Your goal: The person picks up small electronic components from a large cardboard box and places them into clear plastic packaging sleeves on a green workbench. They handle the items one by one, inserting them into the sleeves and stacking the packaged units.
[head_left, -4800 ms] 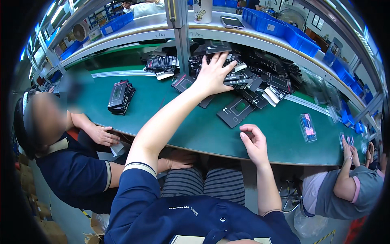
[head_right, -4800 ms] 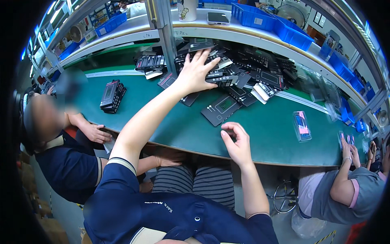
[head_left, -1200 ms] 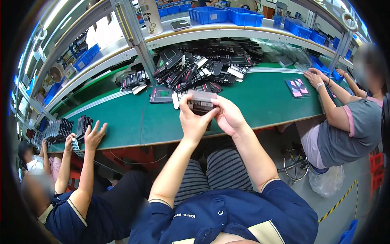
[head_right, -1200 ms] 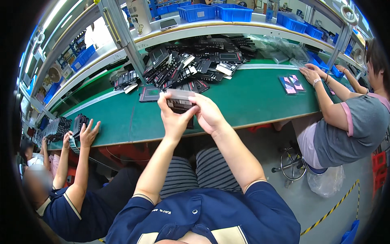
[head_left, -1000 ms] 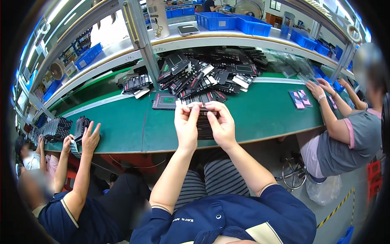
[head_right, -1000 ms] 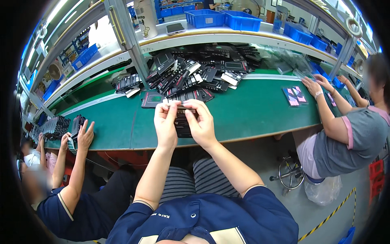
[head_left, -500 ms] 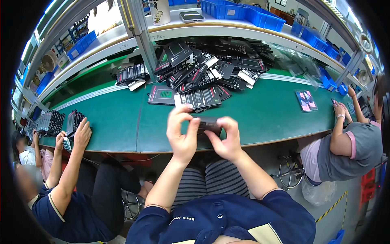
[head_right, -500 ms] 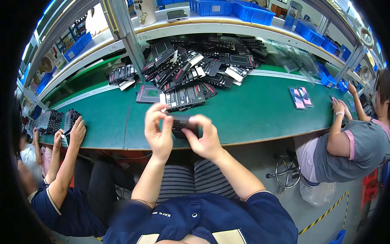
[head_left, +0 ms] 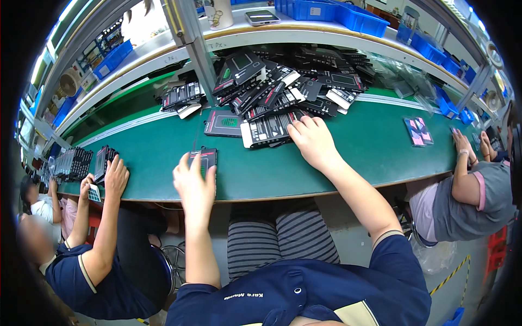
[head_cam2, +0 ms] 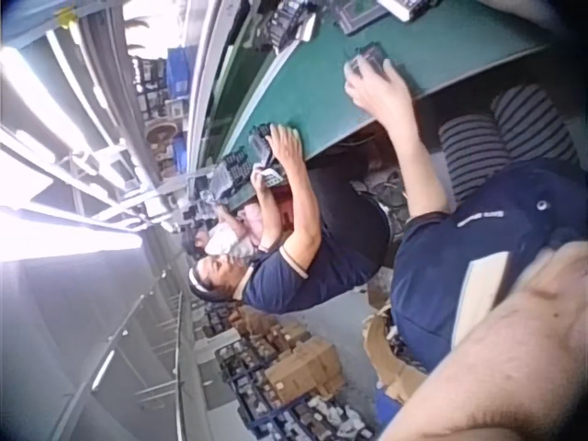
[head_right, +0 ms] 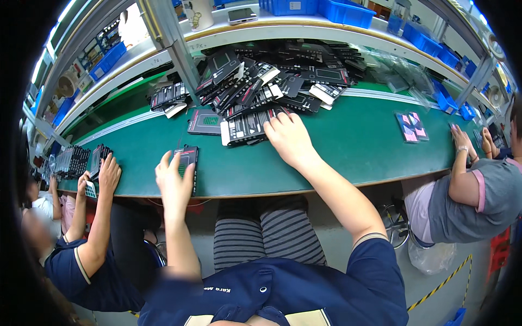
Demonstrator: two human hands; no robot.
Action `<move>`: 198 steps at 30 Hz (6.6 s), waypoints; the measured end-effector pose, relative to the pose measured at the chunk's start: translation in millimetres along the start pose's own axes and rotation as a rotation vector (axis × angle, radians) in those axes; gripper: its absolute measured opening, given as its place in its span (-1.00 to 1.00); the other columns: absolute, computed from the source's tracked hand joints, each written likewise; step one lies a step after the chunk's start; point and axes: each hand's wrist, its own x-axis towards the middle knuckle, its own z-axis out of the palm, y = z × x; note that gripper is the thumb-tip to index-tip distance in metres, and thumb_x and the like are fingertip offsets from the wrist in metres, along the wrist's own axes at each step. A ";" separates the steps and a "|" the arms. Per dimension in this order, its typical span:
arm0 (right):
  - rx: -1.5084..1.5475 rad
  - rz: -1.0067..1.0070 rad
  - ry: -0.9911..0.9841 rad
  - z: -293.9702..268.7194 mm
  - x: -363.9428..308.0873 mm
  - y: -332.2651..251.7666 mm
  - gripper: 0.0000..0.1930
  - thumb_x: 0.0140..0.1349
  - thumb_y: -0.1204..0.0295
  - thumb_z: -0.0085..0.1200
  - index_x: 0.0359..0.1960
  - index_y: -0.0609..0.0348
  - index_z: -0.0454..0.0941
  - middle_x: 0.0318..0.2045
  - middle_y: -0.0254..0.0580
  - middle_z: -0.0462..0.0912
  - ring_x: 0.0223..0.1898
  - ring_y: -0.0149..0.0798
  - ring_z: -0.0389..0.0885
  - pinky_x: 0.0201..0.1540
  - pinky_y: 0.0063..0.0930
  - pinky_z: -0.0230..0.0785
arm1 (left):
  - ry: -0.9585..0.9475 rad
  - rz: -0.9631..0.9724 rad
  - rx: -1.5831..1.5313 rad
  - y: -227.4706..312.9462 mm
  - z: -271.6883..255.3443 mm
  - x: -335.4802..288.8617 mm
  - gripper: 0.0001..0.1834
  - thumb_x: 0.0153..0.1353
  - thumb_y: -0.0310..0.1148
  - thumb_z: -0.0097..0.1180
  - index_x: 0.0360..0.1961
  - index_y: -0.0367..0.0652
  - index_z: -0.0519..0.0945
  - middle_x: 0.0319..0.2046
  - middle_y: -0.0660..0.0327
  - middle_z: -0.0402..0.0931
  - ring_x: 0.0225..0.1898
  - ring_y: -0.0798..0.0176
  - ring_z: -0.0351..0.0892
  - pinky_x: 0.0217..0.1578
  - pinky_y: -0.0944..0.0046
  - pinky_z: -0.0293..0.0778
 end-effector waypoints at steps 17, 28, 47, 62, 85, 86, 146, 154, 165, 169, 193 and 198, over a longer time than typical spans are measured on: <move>-0.505 1.007 -0.024 -5.4 -205.9 233.5 -0.44 0.30 0.03 -0.02 -0.04 0.39 0.56 0.10 0.13 0.53 0.13 0.07 0.49 0.27 0.05 0.21 | -0.660 1.017 -0.284 114.7 9.8 -32.8 -0.45 0.01 -0.10 0.36 0.04 -0.02 0.54 0.30 0.01 0.27 0.44 -0.34 -0.04 0.28 -0.60 -0.16; 0.484 0.795 -0.039 -36.9 -106.8 39.9 -0.65 -0.20 0.33 0.34 -0.40 0.14 0.45 -0.09 -0.06 0.58 -0.06 0.03 0.49 0.06 -0.16 0.33 | -0.491 0.750 -0.693 117.7 38.3 -17.8 -0.74 -0.01 -0.54 0.27 -0.27 -0.21 0.48 -0.13 0.05 0.40 -0.03 -0.09 0.44 -0.01 0.03 0.42; 2.232 0.706 0.068 -78.5 -12.3 -60.1 -0.64 0.38 0.53 -0.09 0.14 0.49 0.44 0.09 -0.01 0.57 0.14 -0.24 0.51 0.26 -0.35 0.28 | 0.188 0.358 -1.041 107.0 44.1 -1.5 0.06 -0.32 -0.29 0.66 0.18 -0.13 0.18 -0.01 0.12 0.36 -0.07 0.22 0.45 -0.04 0.23 0.44; 1.936 0.589 0.606 -47.2 9.2 -87.8 -0.85 0.37 0.61 0.03 -0.11 0.20 0.36 -0.10 -0.09 0.59 -0.10 -0.42 0.56 0.01 -0.54 0.41 | 0.112 0.032 -1.640 110.9 27.7 4.0 -0.85 0.36 -0.58 0.05 -0.10 -0.18 0.39 -0.10 0.08 0.53 -0.12 0.39 0.51 -0.04 0.41 0.42; 0.387 0.333 -0.089 -38.6 -43.7 -96.8 -0.50 0.22 0.20 0.18 0.11 0.23 0.46 0.11 0.17 0.51 0.22 0.25 0.39 0.23 0.08 0.30 | -0.142 0.320 -0.196 37.5 -10.9 5.9 -0.28 -0.15 -0.32 0.46 0.13 -0.19 0.53 0.24 -0.14 0.33 0.22 -0.24 0.33 0.23 -0.08 0.28; 0.486 0.300 -0.048 -46.5 -56.4 -93.2 -0.58 0.20 0.27 0.21 0.03 0.25 0.54 0.00 0.13 0.61 0.16 0.21 0.48 0.22 0.00 0.34 | -0.314 0.514 -0.284 48.8 -7.3 4.1 -0.09 -0.22 -0.29 0.49 0.27 -0.08 0.41 0.34 -0.09 0.21 0.34 -0.25 0.21 0.33 -0.13 0.14; 2.222 0.713 0.098 -75.9 -15.5 -57.0 -0.59 0.31 0.60 -0.20 0.18 0.48 0.38 0.12 0.05 0.53 0.17 -0.22 0.49 0.27 -0.37 0.26 | 0.210 0.192 -1.135 125.0 44.2 -3.8 -0.10 -0.27 -0.23 0.64 0.06 -0.11 0.30 -0.13 0.06 0.47 -0.15 0.10 0.55 -0.12 0.15 0.49; 1.420 0.390 0.636 -40.9 -6.3 -82.2 -0.80 0.39 0.61 -0.15 -0.11 0.32 0.55 -0.06 -0.09 0.59 0.04 -0.27 0.55 0.19 -0.42 0.32 | -0.011 -0.012 -1.785 117.7 24.7 3.7 -0.79 0.40 -0.60 -0.05 -0.05 -0.17 0.25 -0.08 0.02 0.53 -0.06 0.30 0.52 0.03 0.31 0.44; 1.913 0.566 0.714 -53.9 1.8 -89.9 -0.85 0.33 0.65 0.03 -0.16 0.24 0.32 -0.12 0.06 0.64 -0.07 -0.25 0.64 0.07 -0.40 0.50 | 0.052 0.019 -1.678 117.8 24.9 3.4 -0.82 0.35 -0.64 0.00 -0.11 -0.21 0.32 -0.18 0.08 0.53 -0.11 0.29 0.57 -0.02 0.31 0.49; 1.579 0.422 0.719 -25.2 -12.1 -89.0 -0.71 0.28 0.69 0.07 -0.08 0.18 0.26 -0.08 -0.03 0.52 0.00 -0.21 0.57 0.09 -0.37 0.43 | 0.111 0.097 -1.590 108.7 33.8 -0.4 -0.82 0.30 -0.64 0.09 -0.20 -0.20 0.36 -0.15 0.06 0.53 -0.15 0.34 0.51 -0.06 0.36 0.43; 0.788 -0.757 0.350 -14.9 78.5 -129.3 -0.73 0.05 0.26 0.25 -0.36 0.15 0.48 -0.12 -0.10 0.61 -0.03 -0.12 0.59 0.07 -0.20 0.46 | 0.094 -0.370 -1.040 -28.3 -19.4 13.4 -0.81 0.17 -0.58 0.24 -0.18 -0.45 0.65 -0.31 0.06 0.68 -0.28 0.25 0.66 -0.20 0.27 0.55; 0.464 -0.304 0.146 57.7 70.3 -85.1 -0.59 0.28 0.17 0.10 0.03 0.19 0.48 0.12 0.17 0.49 0.20 0.12 0.43 0.22 -0.08 0.32 | -0.137 -0.125 -0.197 -7.9 -18.0 9.7 -0.54 0.16 -0.18 0.29 -0.15 -0.39 0.51 -0.20 -0.20 0.58 -0.13 -0.25 0.57 -0.12 -0.09 0.48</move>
